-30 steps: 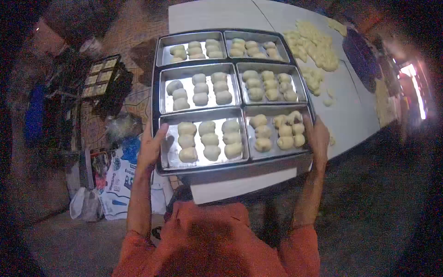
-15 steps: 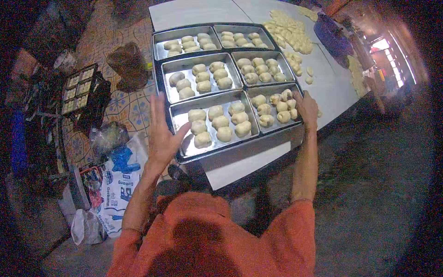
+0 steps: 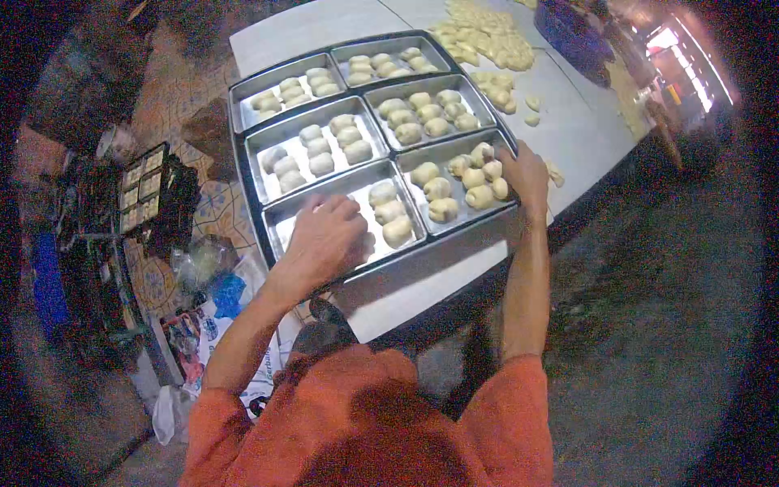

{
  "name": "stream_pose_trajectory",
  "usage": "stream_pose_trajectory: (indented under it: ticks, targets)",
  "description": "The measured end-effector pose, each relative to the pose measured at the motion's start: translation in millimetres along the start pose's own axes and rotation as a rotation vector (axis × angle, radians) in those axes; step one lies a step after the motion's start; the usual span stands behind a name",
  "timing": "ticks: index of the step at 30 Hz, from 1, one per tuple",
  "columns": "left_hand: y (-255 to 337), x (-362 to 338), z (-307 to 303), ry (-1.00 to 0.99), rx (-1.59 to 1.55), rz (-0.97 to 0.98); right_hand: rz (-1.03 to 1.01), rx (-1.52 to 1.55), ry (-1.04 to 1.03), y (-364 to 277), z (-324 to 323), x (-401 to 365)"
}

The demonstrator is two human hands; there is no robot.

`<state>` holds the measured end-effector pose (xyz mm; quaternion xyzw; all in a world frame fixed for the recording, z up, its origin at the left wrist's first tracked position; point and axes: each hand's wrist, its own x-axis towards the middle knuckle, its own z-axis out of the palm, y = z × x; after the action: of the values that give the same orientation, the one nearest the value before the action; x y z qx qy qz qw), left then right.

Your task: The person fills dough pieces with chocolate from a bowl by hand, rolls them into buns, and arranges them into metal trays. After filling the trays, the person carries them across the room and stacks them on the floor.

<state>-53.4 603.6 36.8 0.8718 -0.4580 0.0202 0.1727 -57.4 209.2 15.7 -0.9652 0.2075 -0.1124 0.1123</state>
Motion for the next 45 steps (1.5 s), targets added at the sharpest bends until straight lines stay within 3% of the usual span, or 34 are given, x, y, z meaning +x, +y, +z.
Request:
stream_pose_trajectory:
  ticks: [2, 3, 4, 8, 10, 12, 13, 15, 16, 18, 20, 22, 24, 25, 26, 28, 30, 34, 35, 36, 37, 38, 40, 42, 43, 45]
  targets:
    - [9, 0, -10, -0.085, 0.080, -0.080, 0.024, -0.010, -0.041, 1, 0, 2]
    - [10, -2, -7, 0.092, 0.032, -0.031, 0.031, -0.016, -0.059, 1, -1, 3]
    - [11, -3, -6, 0.040, 0.052, -0.051, 0.029, 0.018, -0.065, 0, -2, 3]
    - [9, -19, -30, -0.002, -0.193, -0.125, 0.121, 0.047, -0.105, -9, -10, 4]
    - [-2, -37, -38, 0.098, -0.140, -0.304, 0.051, 0.116, -0.149, 1, -6, 11]
    - [-20, -58, -34, 0.403, -0.070, -0.513, 0.158, 0.393, -0.403, 7, -14, 18]
    - [-32, -65, -23, 0.489, -0.163, -0.605, 0.129, 0.451, -0.397, 30, 9, 31]
    - [-56, -78, -2, 0.671, -0.346, -0.786, 0.162, 0.528, -0.467, 18, -1, 39]
    - [-50, -74, -3, 0.623, -0.730, -1.030, 0.177, 0.561, -0.507, 9, -7, 39]
    - [-54, -73, 6, 0.558, -1.147, -1.020, 0.140, 0.742, -0.502, -1, -8, 36]
    - [-49, -67, 8, 0.525, -1.578, -1.136, 0.110, 0.669, -0.480, -2, -7, 37]
    - [-43, -61, -3, 0.582, -1.612, -1.100, 0.038, 0.611, -0.402, -2, -9, 33]
    - [-54, -64, 5, 0.636, -1.688, -1.044, 0.219, 0.508, -0.400, -7, -14, 30]
    - [-61, -65, 4, 0.618, -1.667, -1.034, 0.073, 0.628, -0.350, -6, -12, 25]
    - [-70, -68, 1, 0.594, -1.643, -1.025, 0.121, 0.513, -0.372, -6, -16, 24]
    - [-83, -74, -14, 0.531, -1.526, -1.072, 0.097, 0.661, -0.264, -33, -28, 3]
    - [-92, -79, -26, 0.559, -1.604, -0.991, 0.098, 0.488, -0.260, -48, -44, -6]
    - [-141, -110, -17, 0.499, -1.635, -1.123, 0.281, 0.486, -0.061, -140, -78, -40]
    - [-153, -117, -23, 0.508, -1.682, -1.074, 0.317, 0.619, -0.168, -164, -88, -40]
    - [-160, -124, -29, 0.533, -1.728, -1.040, 0.176, 0.389, -0.009, -157, -77, -45]
    - [-173, -137, -36, 0.571, -1.887, -1.022, 0.221, 0.423, 0.019, -155, -65, -44]
    - [-188, -146, -51, 0.586, -1.921, -1.000, 0.140, 0.339, -0.081, -156, -60, -33]
    - [-228, -175, -66, 0.545, -1.769, -1.021, 0.291, 0.522, -0.080, -192, -37, -37]
    - [-269, -201, -65, 0.652, -1.772, -0.979, 0.201, 0.551, -0.238, -255, -16, -18]
    - [-253, -210, -76, 0.653, -1.799, -0.973, 0.256, 0.456, -0.171, -269, -40, -44]
    - [-291, -246, -91, 0.719, -1.753, -1.041, 0.114, 0.202, -0.236, -295, -11, -19]
